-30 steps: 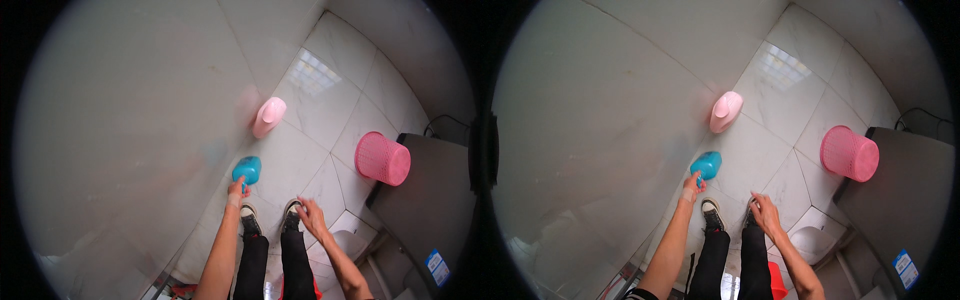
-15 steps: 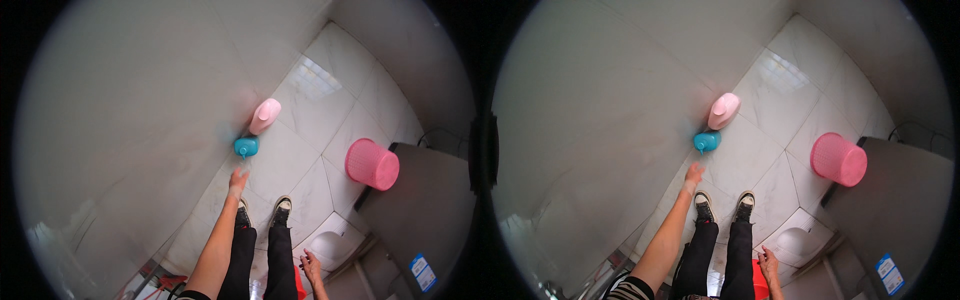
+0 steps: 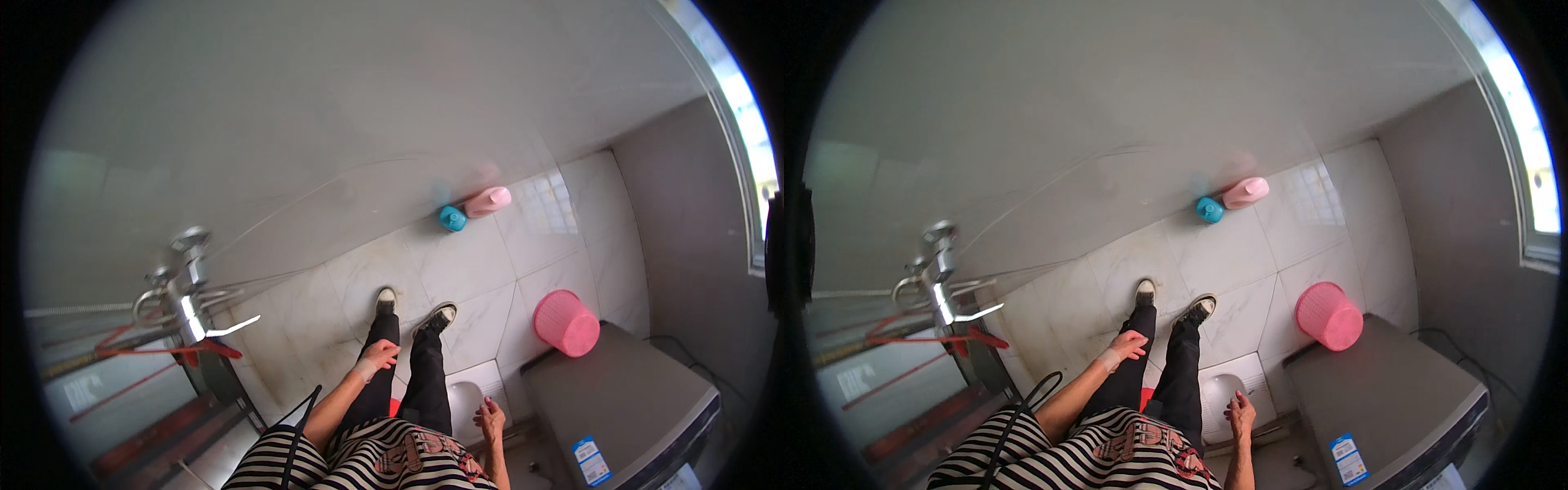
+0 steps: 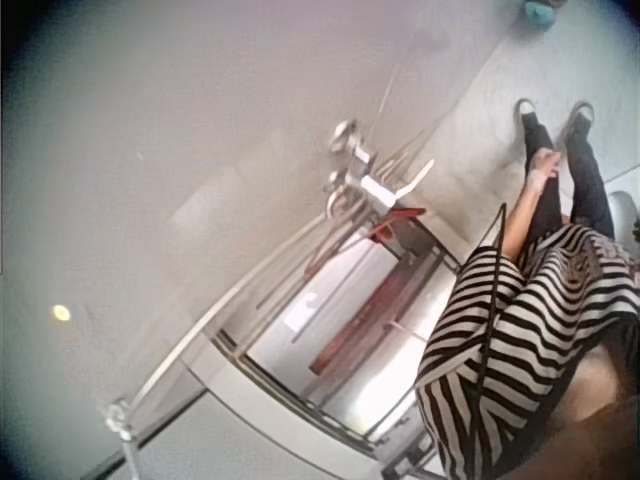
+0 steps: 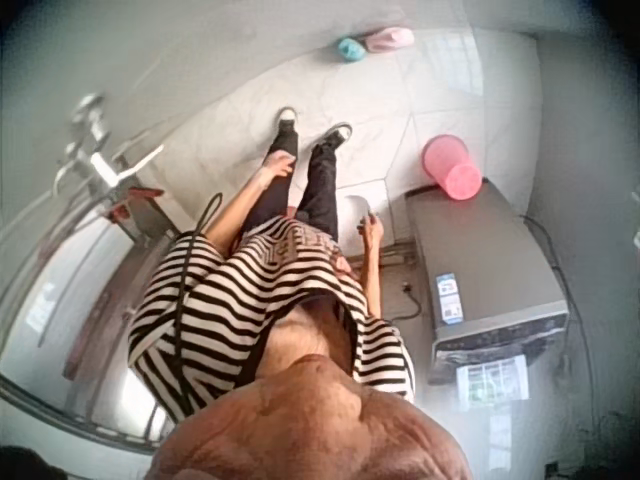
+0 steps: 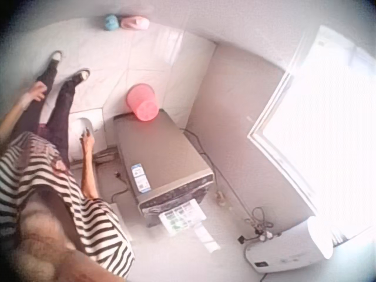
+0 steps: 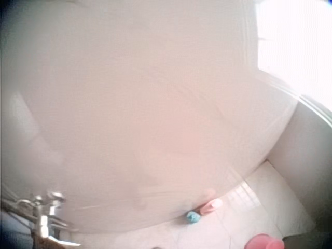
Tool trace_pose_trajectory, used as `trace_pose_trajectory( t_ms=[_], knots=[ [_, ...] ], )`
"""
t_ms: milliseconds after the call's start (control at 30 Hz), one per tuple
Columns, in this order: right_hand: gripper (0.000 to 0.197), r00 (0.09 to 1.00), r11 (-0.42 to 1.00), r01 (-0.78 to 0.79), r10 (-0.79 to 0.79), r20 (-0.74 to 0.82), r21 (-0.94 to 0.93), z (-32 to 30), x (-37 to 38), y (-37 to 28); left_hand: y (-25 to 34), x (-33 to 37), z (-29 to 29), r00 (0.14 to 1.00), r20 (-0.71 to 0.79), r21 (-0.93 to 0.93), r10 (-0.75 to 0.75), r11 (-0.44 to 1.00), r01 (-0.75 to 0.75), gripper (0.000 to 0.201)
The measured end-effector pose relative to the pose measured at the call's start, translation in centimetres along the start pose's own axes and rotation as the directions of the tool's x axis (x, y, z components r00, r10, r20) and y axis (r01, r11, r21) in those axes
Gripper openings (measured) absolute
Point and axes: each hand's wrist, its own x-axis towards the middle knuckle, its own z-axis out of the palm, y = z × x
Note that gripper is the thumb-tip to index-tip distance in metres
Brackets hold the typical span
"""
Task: The person sweeps the bathroom floor with a broom, then picks up several bottles and a red bucket. They carry the bucket outside, fill it with water from a tap, and return inside.
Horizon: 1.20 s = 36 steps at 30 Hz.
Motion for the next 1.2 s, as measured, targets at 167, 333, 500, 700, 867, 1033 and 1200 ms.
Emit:
trace_pose_trajectory(
  t_ms=[167, 333, 500, 700, 867, 1033, 1200],
  knots=[
    [0.034, 0.999, 0.999, -0.005, 0.006, 0.048, -0.033, -2.1, -3.5, -0.3, -1.5, -5.0, -3.2, 0.976, -0.145, -0.228, 0.164, 0.954, -0.194, 0.022],
    [0.029, 0.988, 0.990, -0.029, 0.048, 0.145, -0.136, -1.5, -5.0, -1.1, -6.0, -10.1, -7.5, 0.950, -0.292, -0.435, 0.107, 0.870, -0.231, 0.029],
    [0.014, 0.967, 0.991, 0.079, -0.050, 0.251, -0.108, -0.9, -2.5, -0.2, -11.3, -18.0, -12.3, 0.914, -0.344, -0.572, 0.215, 0.724, -0.385, 0.042],
    [0.015, 0.937, 0.864, 0.205, -0.038, 0.347, -0.461, 7.7, -4.1, -7.6, -27.3, -30.3, -19.1, 0.637, -0.771, -0.583, 0.005, 0.398, -0.708, 0.052],
    [0.016, 0.887, 0.653, 0.359, -0.017, 0.462, -0.666, 18.3, -7.1, -13.8, -46.1, -43.4, -16.9, 0.104, -0.805, -0.294, -0.583, 0.242, -0.925, 0.050],
    [0.017, 0.809, 0.441, 0.518, 0.025, 0.587, -0.733, 28.3, -9.5, -18.2, -50.3, -56.9, -5.3, -0.325, -0.307, -0.128, -0.895, 0.377, -0.917, 0.030],
    [0.017, 0.744, 0.269, 0.613, 0.120, 0.657, -0.743, 36.1, -9.5, -20.9, -50.6, -59.4, 9.4, -0.448, 0.138, -0.226, -0.883, 0.412, -0.883, 0.027]
  ],
)
